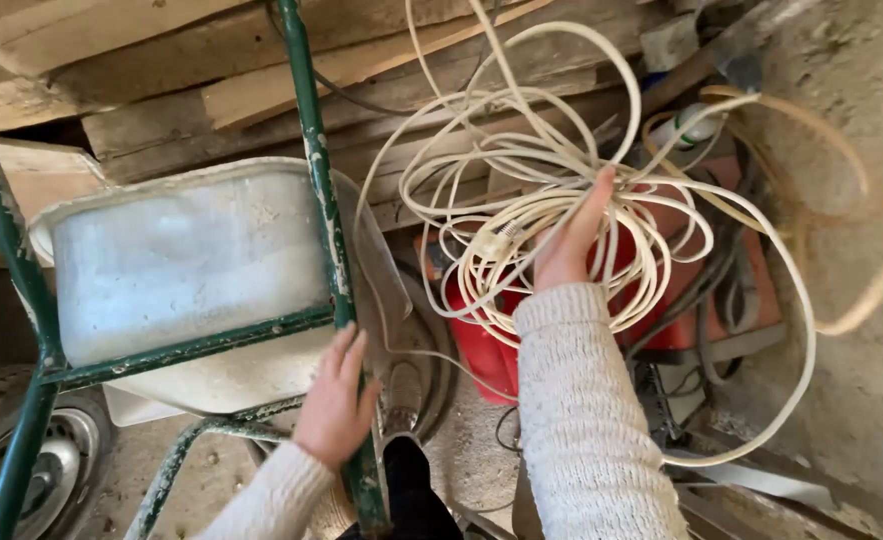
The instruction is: The person handles a coil of white cable, picks up a shovel and a metal rake head, then retrieves a water bottle from the floor and opens a trash bin lid.
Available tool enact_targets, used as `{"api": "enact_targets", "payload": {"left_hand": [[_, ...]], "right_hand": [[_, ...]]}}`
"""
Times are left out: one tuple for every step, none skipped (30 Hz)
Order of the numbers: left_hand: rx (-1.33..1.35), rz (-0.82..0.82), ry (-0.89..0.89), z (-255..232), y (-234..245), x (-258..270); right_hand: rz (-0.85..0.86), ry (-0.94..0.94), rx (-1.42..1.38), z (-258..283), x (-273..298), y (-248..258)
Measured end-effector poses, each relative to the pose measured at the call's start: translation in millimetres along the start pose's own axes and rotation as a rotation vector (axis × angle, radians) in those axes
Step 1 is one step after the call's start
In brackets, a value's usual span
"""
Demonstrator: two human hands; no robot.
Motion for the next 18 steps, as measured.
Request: {"api": "enact_targets", "payload": {"left_hand": [[-0.001, 0.001, 0.008, 9, -11, 5], [-0.04, -0.004, -0.039, 13, -21, 10], [-0.077, -0.008, -0.088, 16, -33, 15], [-0.077, -0.006, -0.082, 16, -31, 14], [0.004, -0.025, -0.075, 15, -28, 15], [0.086, -0.045, -0.067, 13, -25, 17], [0.084, -0.044, -0.061, 13, -25, 17], [0.102, -0.042, -0.043, 14, -26, 18], [0.119, -0.039, -0.026, 14, -26, 18], [0.117, -0.037, -0.021, 14, -22, 12], [0.145, -0.032, -0.02, 11, -20, 13], [0.172, -0.028, -0.019, 8, -18, 14], [0.173, -0.022, -0.008, 9, -19, 16], [0.168, -0.06, -0.033, 6, -16, 19], [0.159, -0.104, -0.067, 3, -11, 16], [0.158, -0.106, -0.064, 1, -10, 16], [0.161, -0.074, -0.03, 2, -11, 15], [0.165, -0.043, 0.003, 3, -12, 14]], "right_hand": [[0.003, -0.007, 0.003, -8, -11, -5], [0.046, 0.013, 0.029, -15, -22, -14], [0.087, 0.034, 0.055, -21, -32, -21], [0.088, 0.029, 0.057, -27, -39, -27], [0.095, 0.021, 0.069, -33, -45, -33], [0.101, 0.013, 0.08, -39, -51, -39], [0.104, 0.006, 0.082, -46, -58, -44], [0.078, -0.046, 0.068, -57, -64, -47], [0.051, -0.099, 0.054, -67, -70, -48], [0.051, -0.105, 0.055, -74, -86, -51], [0.044, -0.144, 0.02, -87, -98, -50], [0.036, -0.183, -0.014, -101, -110, -48], [0.035, -0.194, -0.007, -114, -123, -45], [0.036, -0.236, 0.004, -129, -134, -41], [0.041, -0.27, 0.009, -141, -148, -41], [0.044, -0.272, 0.009, -148, -157, -37], [-0.043, -0.376, 0.071, -163, -163, -26], [-0.131, -0.48, 0.133, -176, -168, -14]]}}
Point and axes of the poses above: each hand's wrist, its own x-axis away from the middle knuckle, its own y-axis out of the back of the hand, z = x × y, the point moved 8 cm from there along -x, towards the middle knuckle, and after that the axes turned 1 degree about -x, right-handed, at the moved point
